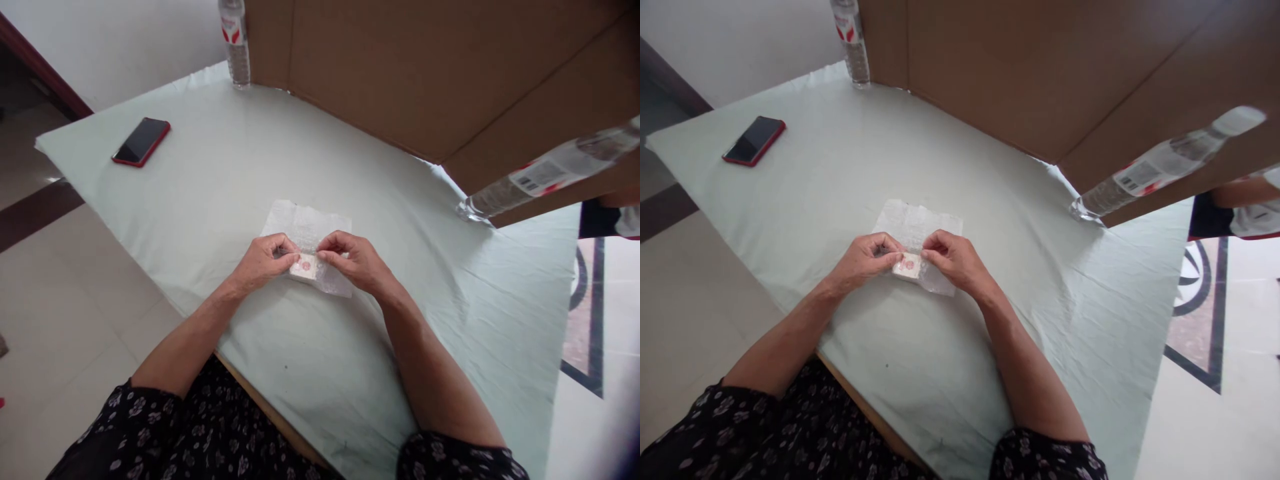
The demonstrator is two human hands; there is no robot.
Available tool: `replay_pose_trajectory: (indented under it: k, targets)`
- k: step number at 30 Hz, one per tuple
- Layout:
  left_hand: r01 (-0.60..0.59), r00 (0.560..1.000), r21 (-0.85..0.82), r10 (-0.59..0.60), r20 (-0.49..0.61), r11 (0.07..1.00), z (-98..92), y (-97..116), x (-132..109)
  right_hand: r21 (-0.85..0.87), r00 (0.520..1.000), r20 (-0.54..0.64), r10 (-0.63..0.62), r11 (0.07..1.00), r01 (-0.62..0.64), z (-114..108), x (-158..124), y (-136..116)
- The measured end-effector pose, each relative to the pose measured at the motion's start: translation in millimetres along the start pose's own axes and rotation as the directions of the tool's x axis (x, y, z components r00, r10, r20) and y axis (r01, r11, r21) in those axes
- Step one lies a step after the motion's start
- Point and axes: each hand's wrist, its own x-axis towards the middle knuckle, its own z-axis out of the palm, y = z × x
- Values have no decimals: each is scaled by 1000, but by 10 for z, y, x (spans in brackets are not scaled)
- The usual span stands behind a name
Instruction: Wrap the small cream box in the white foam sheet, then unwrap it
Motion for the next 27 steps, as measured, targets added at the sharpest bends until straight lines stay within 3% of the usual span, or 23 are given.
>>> replay_pose_trajectory:
  k: [4,6,9,11,14,22,27]
  targets:
    - [7,1000,-5,-7,-3,1000,4,25,-3,-173,982,-120,-149,977,127,-23,-122,-206]
    - [10,1000,-9,-10,-3,1000,5,32,-4,-260,974,-59,-219,945,197,0,-188,-301]
    - [5,1000,-6,-5,-2,1000,6,13,0,-402,954,121,-275,865,301,86,-253,-386]
    - [-6,1000,-6,6,0,1000,8,-11,11,-495,940,221,-262,800,339,158,-268,-413]
    - [0,1000,10,0,11,1000,-2,-26,30,-607,939,277,-203,721,335,235,-264,-434]
    - [62,997,181,-68,25,982,-267,100,-50,-698,935,277,-221,622,354,285,-236,-449]
    - [104,993,290,-118,28,951,-339,30,-67,-740,938,269,-217,576,346,331,-213,-453]
